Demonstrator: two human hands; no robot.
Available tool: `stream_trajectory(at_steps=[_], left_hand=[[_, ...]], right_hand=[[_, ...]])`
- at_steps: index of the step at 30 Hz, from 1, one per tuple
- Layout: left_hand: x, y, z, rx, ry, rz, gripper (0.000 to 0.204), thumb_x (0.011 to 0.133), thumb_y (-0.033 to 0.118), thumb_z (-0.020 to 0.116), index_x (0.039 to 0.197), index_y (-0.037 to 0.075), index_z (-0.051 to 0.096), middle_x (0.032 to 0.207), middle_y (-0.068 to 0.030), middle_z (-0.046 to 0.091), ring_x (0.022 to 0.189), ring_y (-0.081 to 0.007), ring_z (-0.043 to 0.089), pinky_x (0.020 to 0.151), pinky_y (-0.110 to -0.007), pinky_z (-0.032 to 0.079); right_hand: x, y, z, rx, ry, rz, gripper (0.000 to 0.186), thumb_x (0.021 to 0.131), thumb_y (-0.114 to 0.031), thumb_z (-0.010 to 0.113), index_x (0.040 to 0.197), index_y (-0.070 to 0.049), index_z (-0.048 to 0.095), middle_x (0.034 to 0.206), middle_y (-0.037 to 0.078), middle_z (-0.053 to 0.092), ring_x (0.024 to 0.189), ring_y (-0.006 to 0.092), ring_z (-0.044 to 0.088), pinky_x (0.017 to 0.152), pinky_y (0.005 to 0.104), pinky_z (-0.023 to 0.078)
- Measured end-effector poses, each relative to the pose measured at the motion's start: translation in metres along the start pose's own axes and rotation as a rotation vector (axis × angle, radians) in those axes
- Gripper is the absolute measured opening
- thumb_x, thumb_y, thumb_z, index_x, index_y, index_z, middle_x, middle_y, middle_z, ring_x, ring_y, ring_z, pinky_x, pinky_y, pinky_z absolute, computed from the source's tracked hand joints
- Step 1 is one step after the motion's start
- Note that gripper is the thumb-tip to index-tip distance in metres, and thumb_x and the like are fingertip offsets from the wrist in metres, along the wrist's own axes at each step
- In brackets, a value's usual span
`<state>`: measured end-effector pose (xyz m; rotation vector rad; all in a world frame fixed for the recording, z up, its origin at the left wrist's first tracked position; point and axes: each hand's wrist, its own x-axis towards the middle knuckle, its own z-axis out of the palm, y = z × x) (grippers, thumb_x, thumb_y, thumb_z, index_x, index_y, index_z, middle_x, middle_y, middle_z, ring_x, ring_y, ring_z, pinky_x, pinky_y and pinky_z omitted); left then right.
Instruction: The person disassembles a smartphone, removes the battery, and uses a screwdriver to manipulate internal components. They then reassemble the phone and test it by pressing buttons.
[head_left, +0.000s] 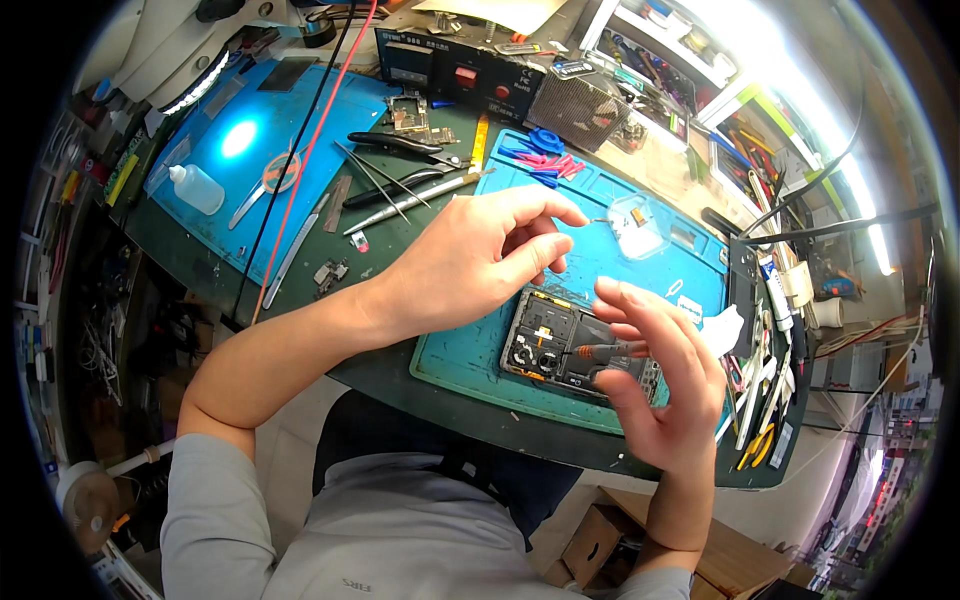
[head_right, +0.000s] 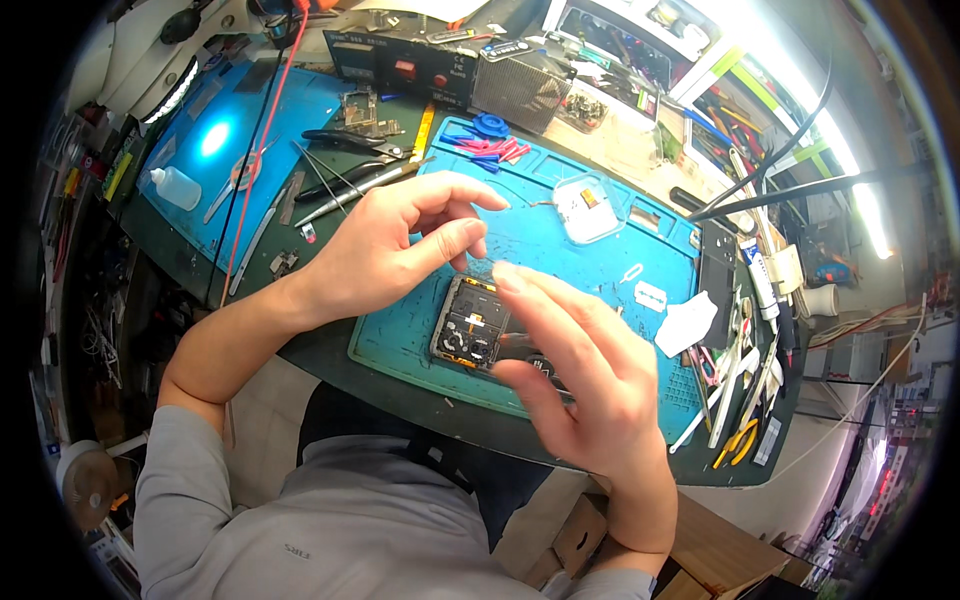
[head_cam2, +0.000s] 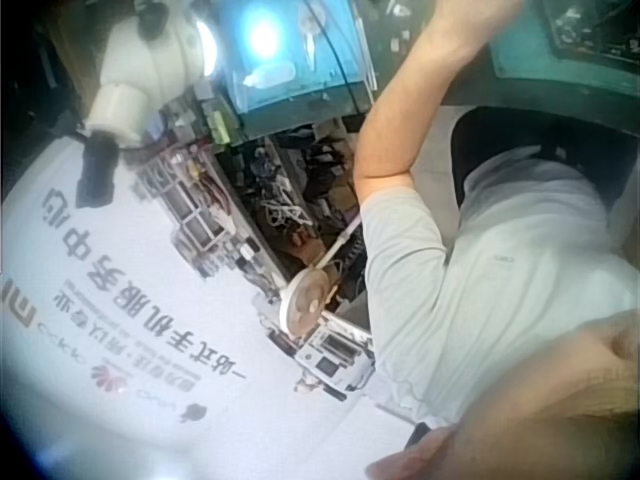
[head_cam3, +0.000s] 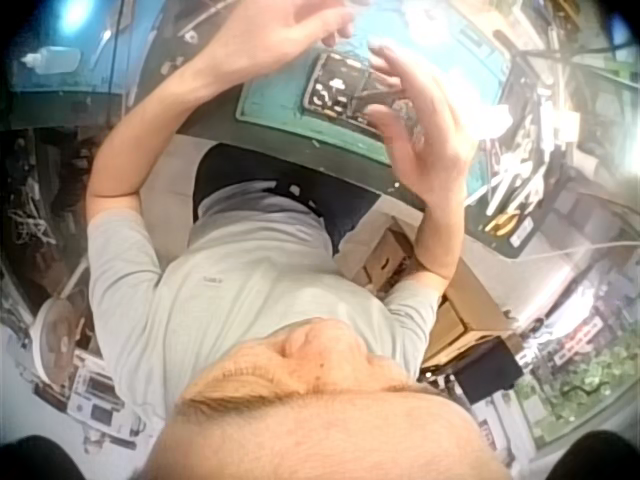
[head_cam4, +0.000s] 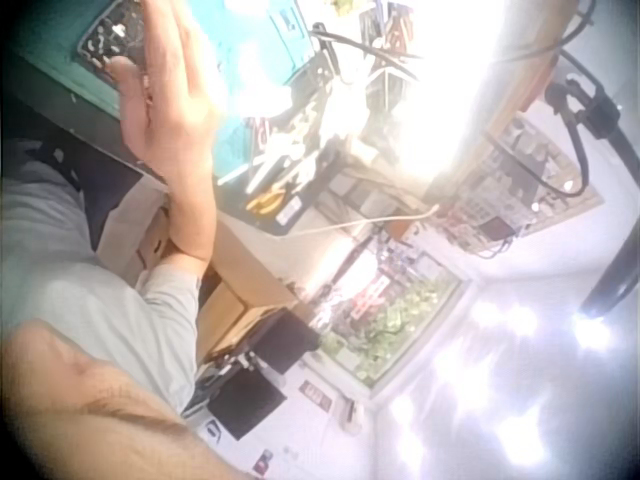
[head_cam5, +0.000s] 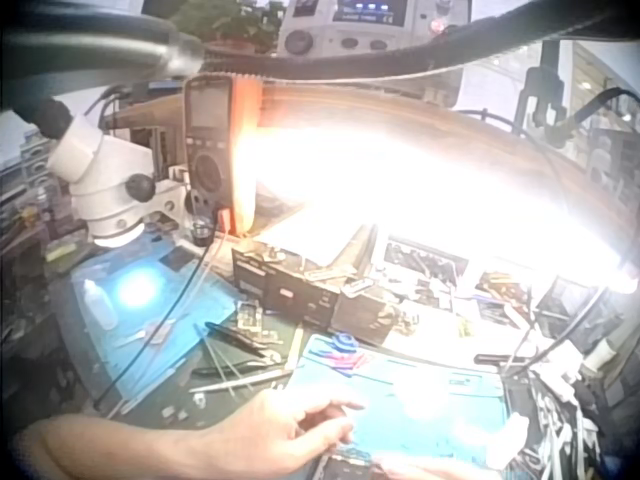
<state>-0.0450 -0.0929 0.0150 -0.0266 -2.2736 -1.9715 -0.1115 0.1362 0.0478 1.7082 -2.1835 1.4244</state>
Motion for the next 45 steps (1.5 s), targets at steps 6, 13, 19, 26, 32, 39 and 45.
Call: stream_trajectory(at_steps=[6,13,19,26,32,39,45], left_hand=[[0.002,-0.001,0.0,0.023,0.004,0.011,0.027,0.107,0.01,0.061,0.132,0.001,0.065,0.101,-0.0045,0.07,0.093,-0.0085,0.067,0.083,-0.026,0.057],[0.003,-0.002,-0.001,-0.001,0.015,-0.023,0.027,0.107,0.011,0.061,0.132,0.001,0.065,0.1,-0.0041,0.071,0.093,-0.0084,0.067,0.083,-0.026,0.057],[0.003,-0.003,-0.002,0.023,0.017,-0.023,0.027,0.107,0.011,0.061,0.132,0.001,0.065,0.098,-0.0048,0.072,0.092,-0.0089,0.068,0.084,-0.026,0.058],[0.001,-0.003,-0.002,0.035,-0.003,-0.041,0.026,0.107,0.01,0.06,0.132,0.001,0.065,0.099,-0.0046,0.072,0.093,-0.0088,0.069,0.084,-0.026,0.058],[0.0,-0.002,-0.003,0.054,-0.012,-0.036,0.026,0.107,0.01,0.061,0.132,0.002,0.065,0.098,-0.0044,0.072,0.092,-0.0085,0.069,0.083,-0.026,0.058],[-0.002,-0.007,-0.001,0.258,0.055,0.164,0.024,0.1,0.006,0.07,0.123,0.004,0.071,0.102,-0.0046,0.072,0.089,-0.0094,0.068,0.078,-0.028,0.057],[-0.001,-0.015,0.007,0.511,0.108,0.478,0.023,0.086,0.006,0.08,0.108,0.007,0.073,0.101,-0.0072,0.068,0.087,-0.0256,0.069,0.074,-0.036,0.058]], right_hand=[[-0.002,-0.006,-0.004,-0.087,-0.034,0.039,0.048,0.088,-0.002,0.08,0.134,0.001,0.067,0.117,0.018,0.076,0.087,0.027,0.078,0.073,0.0343,0.062],[-0.003,-0.005,-0.008,-0.157,-0.037,0.041,0.043,0.091,0.006,0.074,0.133,0.002,0.067,0.117,0.017,0.077,0.088,0.0251,0.079,0.071,0.0315,0.063],[-0.01,0.025,-0.02,-0.025,0.274,0.103,0.049,0.1,0.0,0.068,0.147,0.004,0.054,0.105,0.015,0.078,0.086,0.0193,0.078,0.076,0.0301,0.061],[-0.011,0.073,-0.028,-0.149,0.493,0.28,0.026,0.102,-0.004,0.07,0.125,0.001,0.058,0.109,0.017,0.079,0.101,0.0166,0.075,0.085,0.0271,0.058],[-0.005,0.084,-0.02,-0.123,0.454,0.3,0.026,0.1,-0.003,0.072,0.123,0.001,0.06,0.106,0.015,0.08,0.094,0.0162,0.077,0.084,0.0272,0.058],[-0.004,0.054,-0.014,-0.02,0.517,0.338,0.031,0.101,-0.004,0.071,0.128,0.0,0.057,0.105,0.017,0.079,0.094,0.0164,0.076,0.082,0.0262,0.057],[-0.013,0.04,-0.003,0.123,0.323,0.096,0.036,0.103,-0.006,0.068,0.133,-0.001,0.049,0.109,0.023,0.076,0.098,0.0277,0.076,0.089,0.0359,0.06]])
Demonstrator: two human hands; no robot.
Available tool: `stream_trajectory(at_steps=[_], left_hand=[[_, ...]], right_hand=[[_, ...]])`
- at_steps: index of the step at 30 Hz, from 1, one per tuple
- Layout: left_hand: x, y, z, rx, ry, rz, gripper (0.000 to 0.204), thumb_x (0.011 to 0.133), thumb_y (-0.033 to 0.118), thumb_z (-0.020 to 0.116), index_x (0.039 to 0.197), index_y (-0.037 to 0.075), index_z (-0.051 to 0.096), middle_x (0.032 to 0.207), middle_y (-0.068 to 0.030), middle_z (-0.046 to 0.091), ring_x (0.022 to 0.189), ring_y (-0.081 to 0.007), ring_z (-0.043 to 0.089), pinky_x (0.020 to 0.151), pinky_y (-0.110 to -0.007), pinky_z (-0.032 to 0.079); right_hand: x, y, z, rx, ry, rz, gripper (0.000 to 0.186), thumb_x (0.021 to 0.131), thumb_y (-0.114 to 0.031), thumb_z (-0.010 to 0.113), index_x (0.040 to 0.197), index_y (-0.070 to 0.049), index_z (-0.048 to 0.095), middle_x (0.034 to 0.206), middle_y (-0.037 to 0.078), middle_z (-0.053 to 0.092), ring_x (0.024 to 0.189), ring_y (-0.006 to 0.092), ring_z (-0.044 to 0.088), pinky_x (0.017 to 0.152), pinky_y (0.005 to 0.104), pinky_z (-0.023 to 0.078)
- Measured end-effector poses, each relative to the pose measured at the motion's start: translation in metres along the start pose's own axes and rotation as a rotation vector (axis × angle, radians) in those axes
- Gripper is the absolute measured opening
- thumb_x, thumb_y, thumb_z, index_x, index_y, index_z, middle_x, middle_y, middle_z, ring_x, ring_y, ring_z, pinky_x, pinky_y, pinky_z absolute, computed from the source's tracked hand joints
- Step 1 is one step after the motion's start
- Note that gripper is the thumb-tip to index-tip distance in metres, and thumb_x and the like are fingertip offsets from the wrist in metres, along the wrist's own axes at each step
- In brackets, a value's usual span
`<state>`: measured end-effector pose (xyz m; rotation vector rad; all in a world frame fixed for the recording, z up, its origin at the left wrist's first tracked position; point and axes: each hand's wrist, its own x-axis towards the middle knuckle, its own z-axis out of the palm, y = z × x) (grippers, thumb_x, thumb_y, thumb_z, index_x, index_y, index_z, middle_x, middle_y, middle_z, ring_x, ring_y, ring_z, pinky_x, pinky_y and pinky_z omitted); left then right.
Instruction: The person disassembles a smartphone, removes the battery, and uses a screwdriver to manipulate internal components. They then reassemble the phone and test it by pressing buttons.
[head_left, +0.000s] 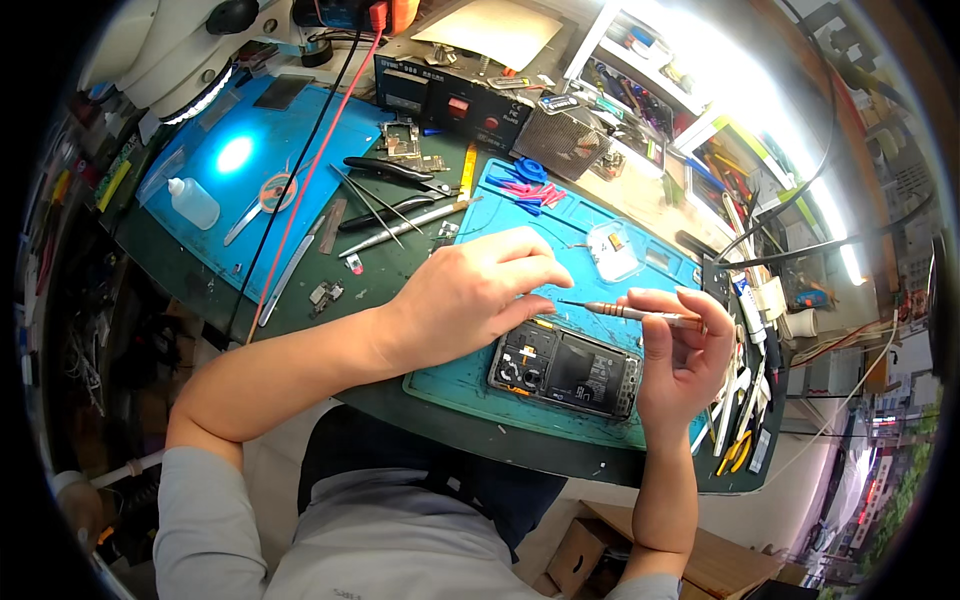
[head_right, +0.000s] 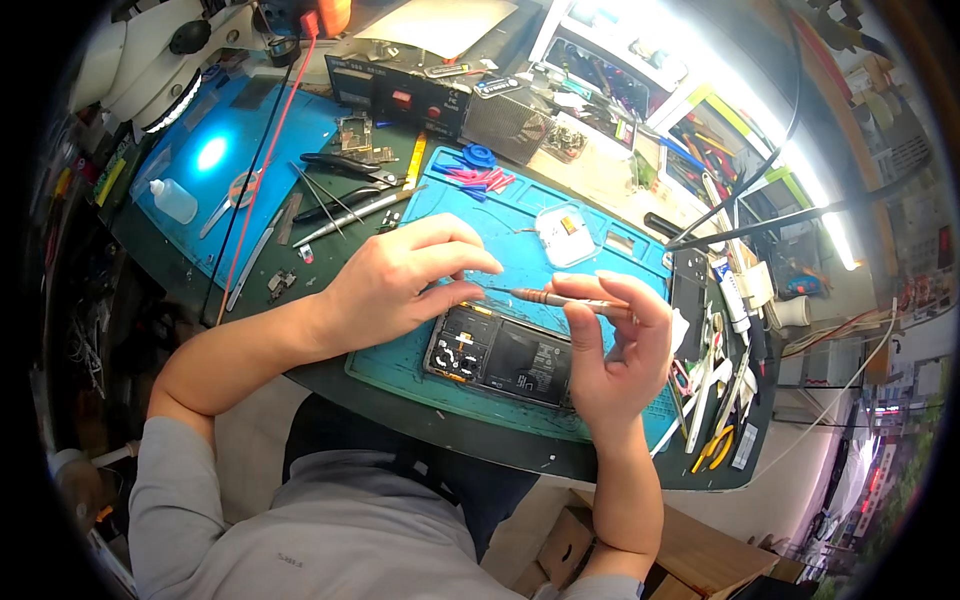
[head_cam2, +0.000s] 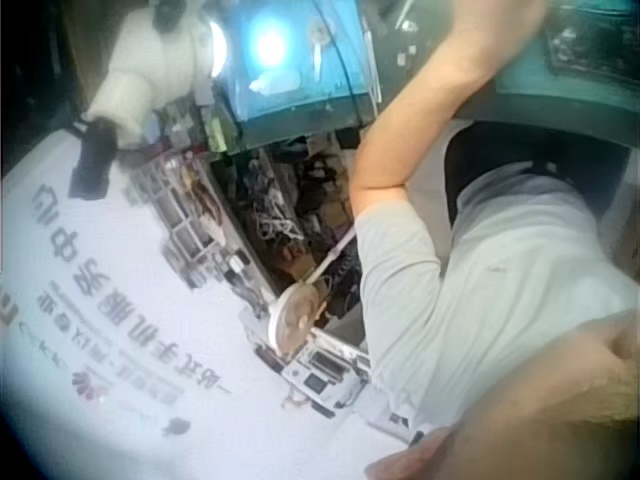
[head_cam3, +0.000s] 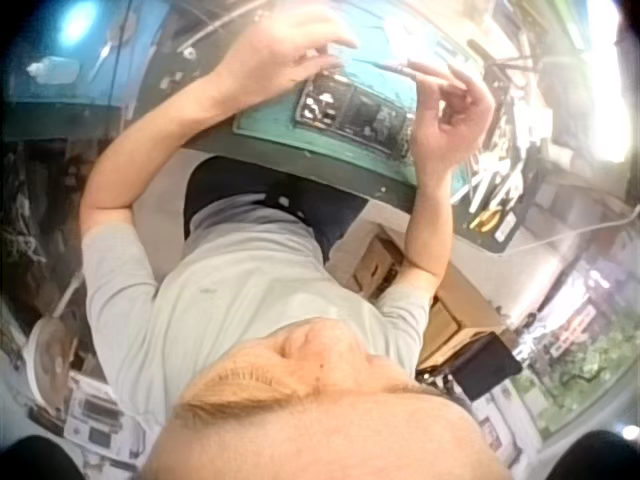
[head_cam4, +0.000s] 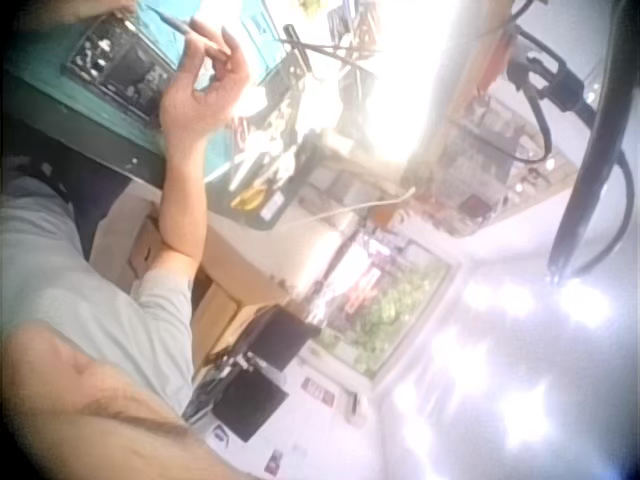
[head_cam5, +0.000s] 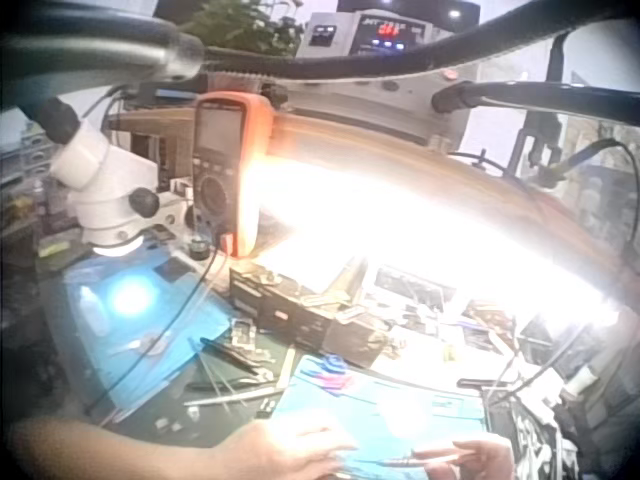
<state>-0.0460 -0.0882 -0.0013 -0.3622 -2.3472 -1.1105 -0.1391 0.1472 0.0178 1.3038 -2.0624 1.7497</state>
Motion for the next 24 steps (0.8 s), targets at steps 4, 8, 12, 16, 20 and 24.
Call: stream_trajectory(at_steps=[4,8,12,16,20,24], left_hand=[[-0.0011,0.0002,0.0005,0.03,-0.022,0.019,0.016,0.087,0.006,0.08,0.102,0.006,0.074,0.098,-0.0072,0.069,0.087,-0.0254,0.069,0.074,-0.036,0.058],[0.0004,-0.0021,0.002,-0.101,-0.016,-0.057,0.011,0.087,0.005,0.08,0.097,0.004,0.076,0.095,-0.0072,0.071,0.085,-0.0213,0.069,0.071,-0.032,0.056],[0.002,0.003,-0.0017,-0.36,-0.068,-0.3,0.01,0.089,0.004,0.08,0.098,0.004,0.078,0.095,-0.0045,0.072,0.084,-0.0134,0.067,0.069,-0.026,0.051],[0.0022,0.0049,-0.0039,-0.483,-0.099,-0.418,0.01,0.091,0.004,0.08,0.1,0.003,0.079,0.096,-0.0025,0.072,0.086,-0.0091,0.065,0.07,-0.024,0.05],[0.0045,0.0054,-0.0051,-0.568,-0.107,-0.475,0.009,0.093,0.004,0.08,0.101,0.001,0.079,0.096,-0.0029,0.071,0.087,-0.0083,0.066,0.073,-0.024,0.052],[0.0054,0.0057,-0.0064,-0.572,-0.127,-0.502,0.009,0.093,0.003,0.079,0.101,0.0,0.079,0.097,-0.0044,0.071,0.089,-0.0094,0.067,0.076,-0.025,0.054]], right_hand=[[-0.0018,0.0016,0.0025,0.044,-0.016,-0.029,0.037,0.1,0.0,0.07,0.13,0.001,0.049,0.109,0.023,0.076,0.099,0.0267,0.077,0.087,0.0342,0.061],[-0.0008,0.0029,0.0021,0.059,-0.001,-0.057,0.037,0.1,0.001,0.07,0.13,0.001,0.05,0.108,0.023,0.076,0.099,0.0274,0.077,0.088,0.0347,0.061],[-0.0018,0.0011,0.0011,0.077,0.008,-0.047,0.037,0.099,0.002,0.07,0.13,0.001,0.05,0.108,0.024,0.075,0.1,0.0288,0.077,0.089,0.0357,0.062],[-0.0013,0.0012,0.0008,0.078,0.012,-0.061,0.037,0.099,0.002,0.07,0.129,0.001,0.049,0.11,0.024,0.075,0.1,0.0298,0.077,0.089,0.0361,0.062],[0.0002,0.0003,0.0008,0.08,0.018,-0.068,0.037,0.1,0.001,0.069,0.13,0.0,0.048,0.11,0.025,0.075,0.1,0.0295,0.077,0.088,0.035,0.062],[0.0009,-0.0001,0.0001,0.085,0.011,-0.062,0.036,0.101,-0.001,0.069,0.13,-0.001,0.047,0.11,0.025,0.075,0.098,0.0281,0.077,0.086,0.0331,0.061]])
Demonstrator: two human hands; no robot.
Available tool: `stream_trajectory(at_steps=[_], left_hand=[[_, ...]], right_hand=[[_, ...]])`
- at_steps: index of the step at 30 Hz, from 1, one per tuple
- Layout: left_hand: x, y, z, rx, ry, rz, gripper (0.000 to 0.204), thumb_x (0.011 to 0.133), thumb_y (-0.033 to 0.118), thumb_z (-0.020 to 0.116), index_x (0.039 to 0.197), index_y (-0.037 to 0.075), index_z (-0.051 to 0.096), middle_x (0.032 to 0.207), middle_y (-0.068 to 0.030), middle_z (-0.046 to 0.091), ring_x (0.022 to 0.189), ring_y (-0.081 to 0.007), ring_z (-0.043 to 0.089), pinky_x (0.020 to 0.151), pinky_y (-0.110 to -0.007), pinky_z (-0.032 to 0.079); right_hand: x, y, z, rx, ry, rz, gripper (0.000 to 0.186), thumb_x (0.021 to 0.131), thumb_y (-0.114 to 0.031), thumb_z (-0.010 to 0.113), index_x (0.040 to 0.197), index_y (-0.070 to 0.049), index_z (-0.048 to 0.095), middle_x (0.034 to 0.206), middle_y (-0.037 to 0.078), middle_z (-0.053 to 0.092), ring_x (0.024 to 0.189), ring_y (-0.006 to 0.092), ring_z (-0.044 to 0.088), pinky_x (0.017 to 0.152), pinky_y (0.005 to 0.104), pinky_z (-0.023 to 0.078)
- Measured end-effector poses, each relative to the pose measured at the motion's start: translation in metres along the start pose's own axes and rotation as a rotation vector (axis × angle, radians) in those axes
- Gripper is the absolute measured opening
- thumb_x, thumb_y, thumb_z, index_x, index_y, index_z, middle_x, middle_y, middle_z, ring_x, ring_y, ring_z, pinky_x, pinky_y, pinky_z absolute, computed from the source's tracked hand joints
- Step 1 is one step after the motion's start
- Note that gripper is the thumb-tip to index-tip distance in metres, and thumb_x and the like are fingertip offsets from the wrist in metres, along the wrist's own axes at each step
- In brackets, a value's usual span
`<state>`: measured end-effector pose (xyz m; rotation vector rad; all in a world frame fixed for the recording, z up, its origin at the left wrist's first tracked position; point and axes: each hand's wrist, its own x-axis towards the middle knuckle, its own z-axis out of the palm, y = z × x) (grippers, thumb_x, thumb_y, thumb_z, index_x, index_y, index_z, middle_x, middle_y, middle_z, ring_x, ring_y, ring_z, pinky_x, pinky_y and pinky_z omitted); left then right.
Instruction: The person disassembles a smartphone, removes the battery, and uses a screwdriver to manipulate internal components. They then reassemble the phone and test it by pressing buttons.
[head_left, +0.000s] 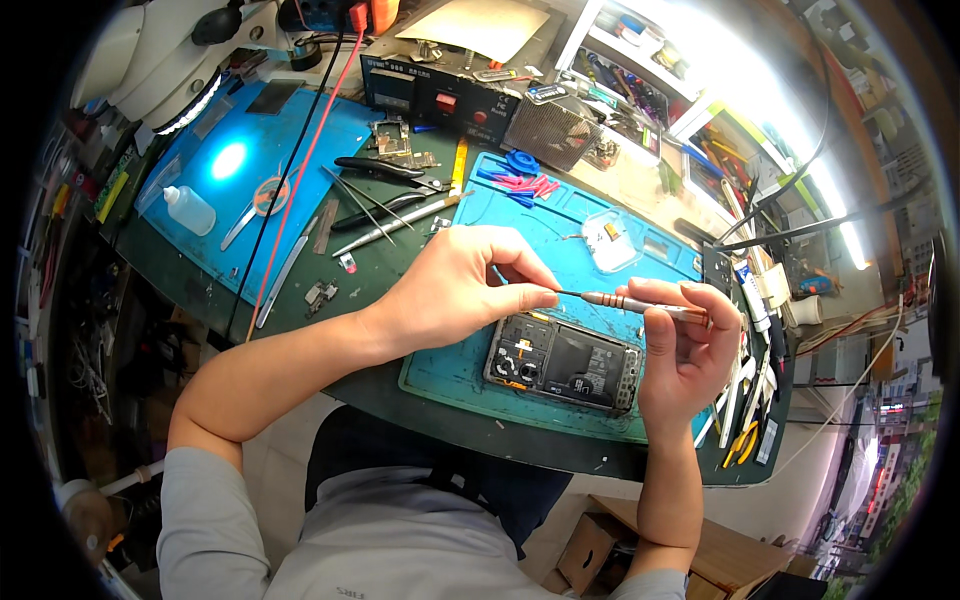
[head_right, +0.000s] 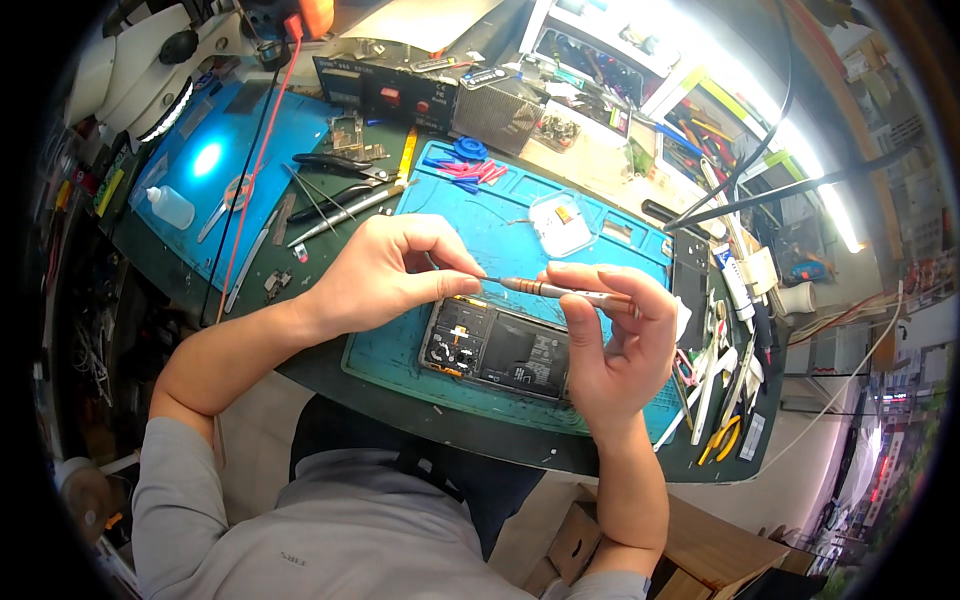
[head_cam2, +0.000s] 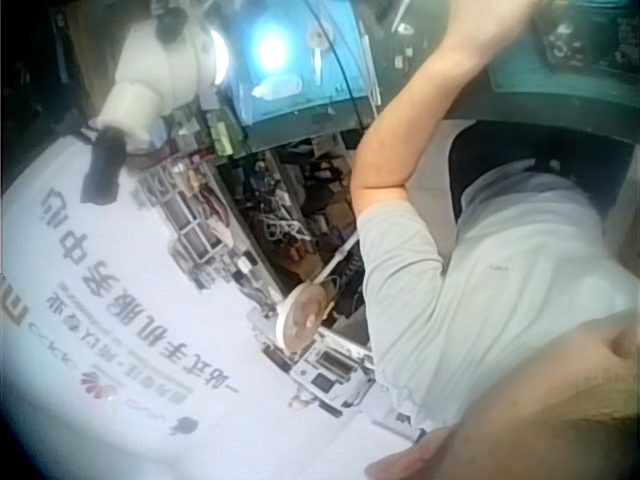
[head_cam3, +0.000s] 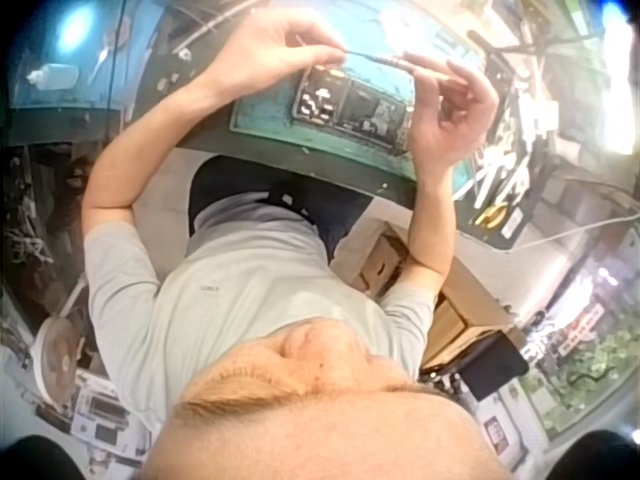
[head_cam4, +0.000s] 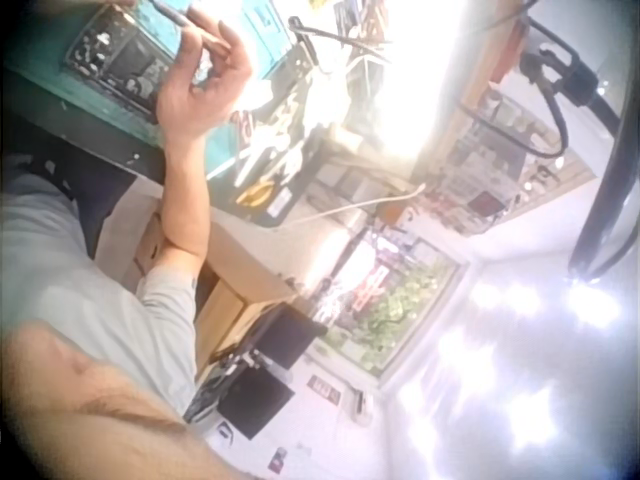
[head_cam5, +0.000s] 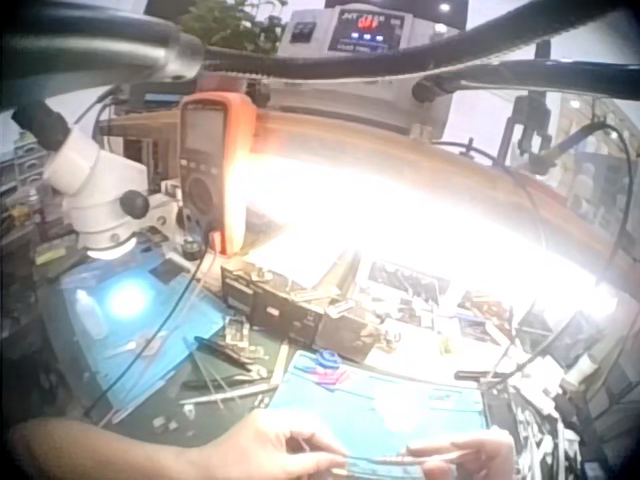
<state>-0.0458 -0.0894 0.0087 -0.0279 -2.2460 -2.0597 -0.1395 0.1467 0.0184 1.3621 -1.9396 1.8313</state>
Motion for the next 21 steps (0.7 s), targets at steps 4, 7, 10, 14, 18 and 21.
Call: stream_trajectory(at_steps=[4,7,10,14,18,21], left_hand=[[0.001,-0.001,-0.001,-0.077,-0.018,-0.013,0.01,0.093,0.002,0.079,0.102,-0.001,0.078,0.098,-0.0052,0.072,0.091,-0.0107,0.069,0.078,-0.025,0.055],[0.001,0.0,-0.002,-0.099,-0.025,-0.033,0.01,0.093,0.002,0.079,0.102,-0.002,0.078,0.098,-0.0055,0.073,0.091,-0.0113,0.069,0.08,-0.026,0.056],[0.001,0.0,-0.001,-0.091,-0.036,-0.03,0.012,0.093,0.002,0.079,0.104,-0.002,0.078,0.099,-0.0057,0.073,0.09,-0.0117,0.07,0.081,-0.026,0.056],[0.0,0.007,-0.001,-0.127,-0.062,-0.097,0.019,0.092,0.006,0.082,0.109,-0.001,0.077,0.105,-0.0062,0.073,0.096,-0.0122,0.068,0.082,-0.026,0.056],[-0.001,0.009,0.003,0.039,-0.011,0.024,0.017,0.095,0.002,0.071,0.111,0.003,0.077,0.112,-0.0053,0.07,0.104,-0.0126,0.063,0.085,-0.027,0.054],[-0.002,0.006,-0.012,0.321,-0.071,0.112,0.036,0.09,-0.007,0.053,0.11,0.008,0.078,0.108,-0.0068,0.068,0.101,-0.0178,0.063,0.087,-0.031,0.052]], right_hand=[[-0.003,-0.002,-0.001,-0.067,0.035,0.048,0.035,0.101,-0.001,0.069,0.128,-0.002,0.047,0.111,0.025,0.075,0.099,0.0263,0.077,0.085,0.031,0.06],[-0.003,-0.002,0.0,-0.047,0.046,0.069,0.035,0.101,-0.001,0.069,0.128,-0.002,0.047,0.11,0.025,0.075,0.099,0.0253,0.076,0.084,0.0297,0.06],[-0.001,-0.003,0.003,0.011,0.035,0.06,0.036,0.101,-0.001,0.069,0.13,-0.003,0.046,0.11,0.024,0.075,0.099,0.0248,0.076,0.084,0.0291,0.06],[-0.002,-0.005,0.005,-0.003,0.047,0.069,0.039,0.103,-0.003,0.068,0.134,-0.002,0.046,0.108,0.023,0.075,0.1,0.0246,0.076,0.085,0.0302,0.06],[-0.003,-0.003,0.003,-0.075,0.06,0.076,0.045,0.105,-0.006,0.066,0.143,0.001,0.044,0.108,0.021,0.075,0.098,0.024,0.075,0.083,0.0314,0.059],[-0.002,-0.007,0.007,-0.179,-0.091,-0.048,0.047,0.104,-0.006,0.066,0.145,0.007,0.047,0.102,0.019,0.076,0.087,0.0217,0.076,0.079,0.0317,0.06]])
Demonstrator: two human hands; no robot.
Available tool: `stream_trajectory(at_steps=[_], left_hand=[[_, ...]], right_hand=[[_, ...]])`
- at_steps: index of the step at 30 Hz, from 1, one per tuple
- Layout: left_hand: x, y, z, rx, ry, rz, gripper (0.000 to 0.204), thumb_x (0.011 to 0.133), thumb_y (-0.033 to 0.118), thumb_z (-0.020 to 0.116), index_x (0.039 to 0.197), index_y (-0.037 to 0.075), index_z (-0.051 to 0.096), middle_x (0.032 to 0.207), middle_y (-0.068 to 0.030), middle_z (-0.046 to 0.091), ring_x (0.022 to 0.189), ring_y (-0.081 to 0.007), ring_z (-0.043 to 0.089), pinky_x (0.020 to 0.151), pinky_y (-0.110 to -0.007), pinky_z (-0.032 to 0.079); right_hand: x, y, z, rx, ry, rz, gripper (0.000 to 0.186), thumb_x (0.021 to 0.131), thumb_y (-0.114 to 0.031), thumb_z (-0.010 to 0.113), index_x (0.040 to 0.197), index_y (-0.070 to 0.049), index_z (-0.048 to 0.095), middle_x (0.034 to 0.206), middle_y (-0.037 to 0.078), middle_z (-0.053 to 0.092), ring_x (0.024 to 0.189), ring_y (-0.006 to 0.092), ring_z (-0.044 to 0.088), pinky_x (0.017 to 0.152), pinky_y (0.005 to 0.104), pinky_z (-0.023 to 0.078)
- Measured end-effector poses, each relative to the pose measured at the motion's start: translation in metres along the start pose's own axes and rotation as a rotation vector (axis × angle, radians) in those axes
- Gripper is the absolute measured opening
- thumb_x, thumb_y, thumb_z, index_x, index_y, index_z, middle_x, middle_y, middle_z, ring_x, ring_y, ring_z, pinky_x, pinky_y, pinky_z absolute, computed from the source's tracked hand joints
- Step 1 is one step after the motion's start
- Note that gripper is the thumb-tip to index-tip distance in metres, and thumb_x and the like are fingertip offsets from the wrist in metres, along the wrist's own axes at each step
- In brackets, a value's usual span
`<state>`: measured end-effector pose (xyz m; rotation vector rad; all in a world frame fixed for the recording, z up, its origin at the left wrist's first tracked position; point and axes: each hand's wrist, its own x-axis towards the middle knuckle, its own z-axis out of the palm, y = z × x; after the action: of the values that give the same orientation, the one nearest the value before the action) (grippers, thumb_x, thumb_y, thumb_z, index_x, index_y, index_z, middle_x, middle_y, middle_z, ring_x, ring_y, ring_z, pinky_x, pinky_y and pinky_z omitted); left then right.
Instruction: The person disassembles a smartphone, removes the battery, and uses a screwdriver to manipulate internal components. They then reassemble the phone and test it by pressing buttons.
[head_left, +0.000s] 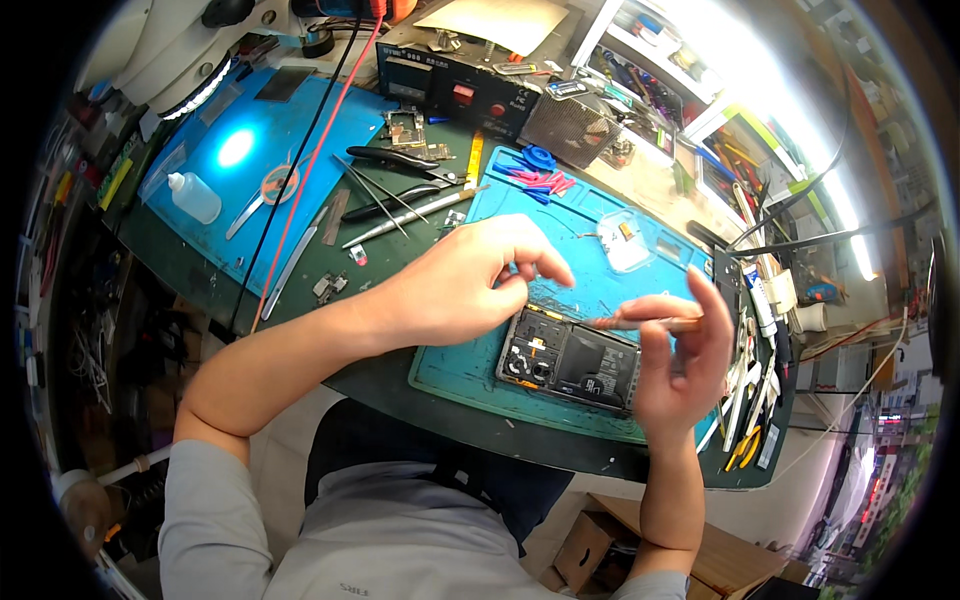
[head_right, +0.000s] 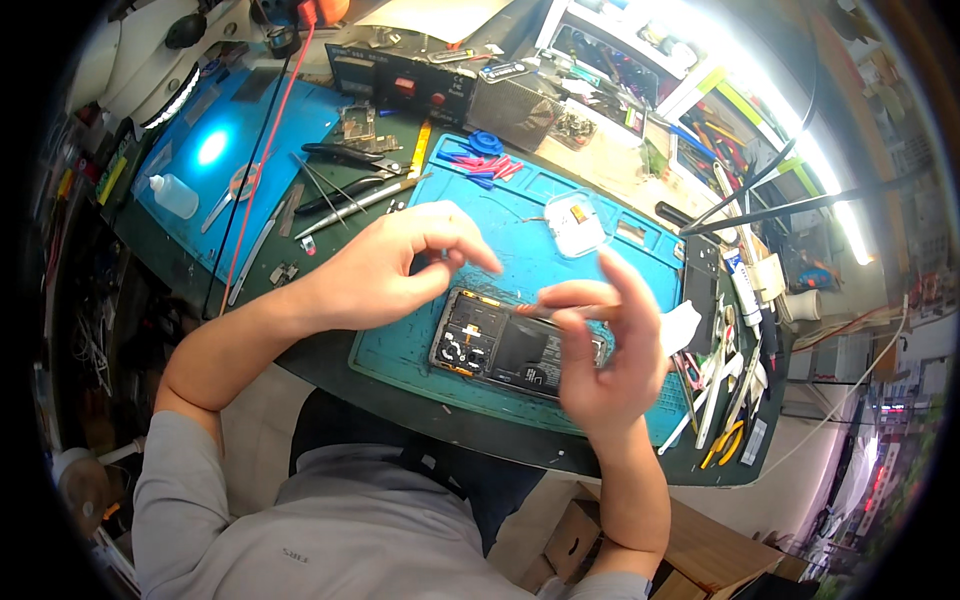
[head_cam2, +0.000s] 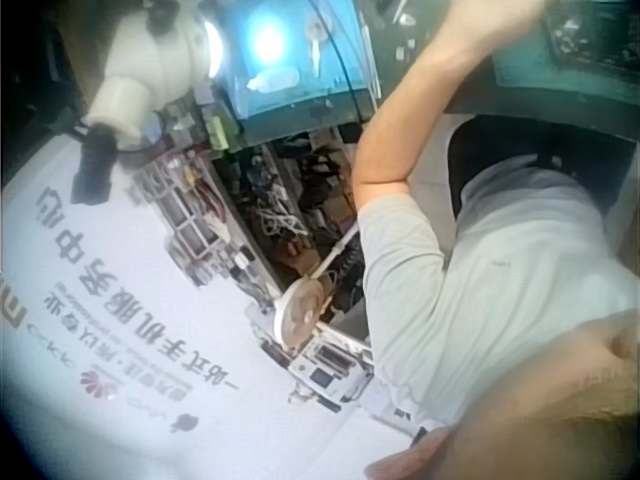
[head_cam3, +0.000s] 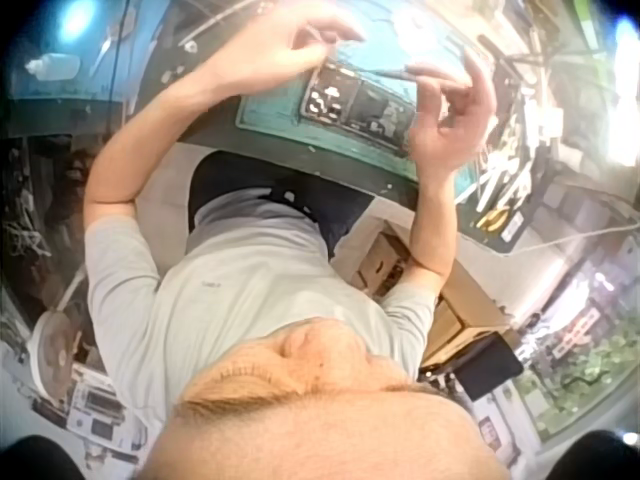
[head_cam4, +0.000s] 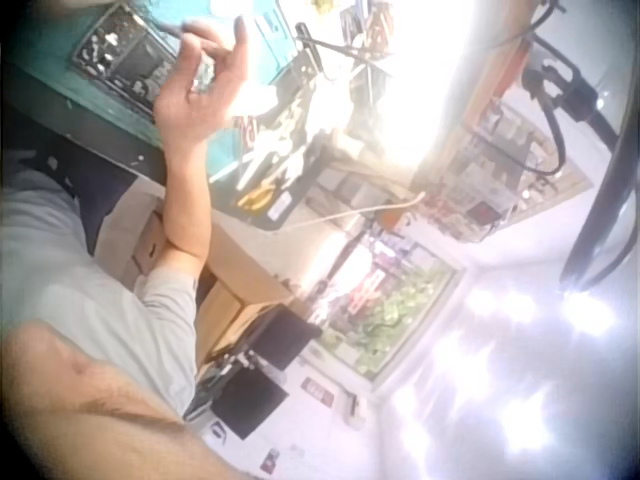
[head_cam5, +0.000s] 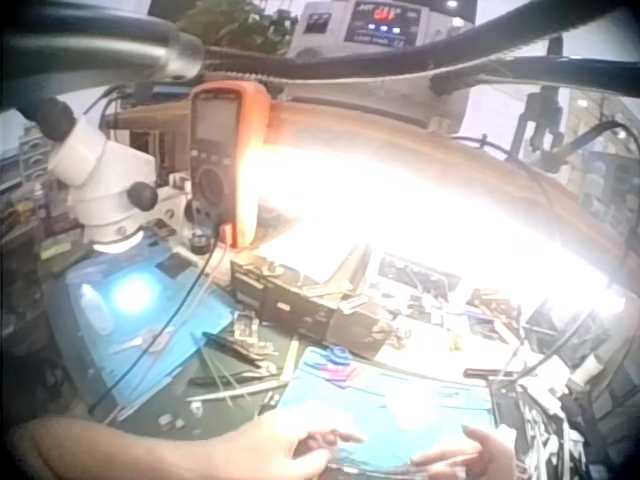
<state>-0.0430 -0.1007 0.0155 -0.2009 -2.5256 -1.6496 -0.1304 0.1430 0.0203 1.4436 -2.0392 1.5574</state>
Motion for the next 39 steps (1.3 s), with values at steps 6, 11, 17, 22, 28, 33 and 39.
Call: stream_trajectory(at_steps=[6,11,17,22,28,33,39], left_hand=[[-0.006,0.0,-0.009,-0.057,-0.234,-0.027,0.034,0.085,-0.008,0.053,0.103,0.004,0.08,0.103,-0.0098,0.068,0.1,-0.0237,0.067,0.087,-0.034,0.052],[-0.007,0.001,-0.007,-0.025,-0.231,-0.041,0.032,0.086,-0.007,0.054,0.104,0.002,0.079,0.103,-0.0115,0.069,0.099,-0.0256,0.068,0.086,-0.036,0.053],[-0.007,-0.001,-0.007,0.002,-0.21,-0.009,0.025,0.088,-0.005,0.055,0.101,0.0,0.076,0.102,-0.0132,0.07,0.097,-0.0278,0.069,0.086,-0.037,0.054],[-0.007,-0.008,-0.007,-0.01,-0.173,0.007,0.023,0.088,-0.005,0.055,0.099,-0.001,0.075,0.1,-0.014,0.069,0.095,-0.0283,0.068,0.084,-0.037,0.053],[-0.003,-0.002,-0.012,0.054,-0.069,-0.042,0.026,0.088,-0.002,0.054,0.101,0.0,0.076,0.099,-0.0168,0.07,0.097,-0.0311,0.068,0.086,-0.04,0.053],[-0.003,-0.003,-0.01,0.027,-0.074,-0.015,0.027,0.088,-0.003,0.053,0.102,-0.001,0.076,0.102,-0.0175,0.072,0.1,-0.0317,0.07,0.088,-0.041,0.054],[-0.003,-0.007,-0.006,0.058,-0.063,0.006,0.028,0.087,-0.005,0.052,0.101,0.001,0.075,0.101,-0.0151,0.07,0.097,-0.0303,0.069,0.087,-0.04,0.053]], right_hand=[[0.008,-0.009,0.016,-0.098,-0.158,-0.171,0.045,0.095,0.002,0.073,0.137,0.008,0.056,0.098,0.017,0.076,0.081,0.0249,0.078,0.066,0.0325,0.062],[0.01,-0.009,0.017,-0.097,-0.202,-0.167,0.046,0.094,0.003,0.073,0.137,0.007,0.057,0.1,0.019,0.075,0.078,0.0248,0.076,0.065,0.0325,0.062],[0.011,-0.009,0.023,-0.048,-0.244,-0.189,0.043,0.091,0.005,0.073,0.133,0.005,0.06,0.098,0.015,0.076,0.078,0.0282,0.074,0.067,0.036,0.06],[0.025,-0.019,0.019,-0.098,-0.364,-0.169,0.043,0.089,0.004,0.074,0.131,0.003,0.063,0.105,0.016,0.076,0.084,0.0308,0.075,0.071,0.0364,0.06],[0.037,-0.03,0.028,-0.151,-0.287,-0.043,0.049,0.089,-0.004,0.08,0.135,0.0,0.064,0.109,0.016,0.075,0.09,0.0281,0.075,0.074,0.0355,0.061],[0.035,-0.032,0.024,-0.201,-0.26,-0.003,0.051,0.09,0.0,0.077,0.14,-0.003,0.064,0.104,0.015,0.074,0.088,0.0247,0.076,0.074,0.0341,0.061],[0.032,-0.033,0.022,-0.149,-0.294,0.058,0.053,0.09,0.003,0.075,0.141,-0.004,0.064,0.102,0.015,0.075,0.088,0.0241,0.077,0.073,0.0329,0.062]])
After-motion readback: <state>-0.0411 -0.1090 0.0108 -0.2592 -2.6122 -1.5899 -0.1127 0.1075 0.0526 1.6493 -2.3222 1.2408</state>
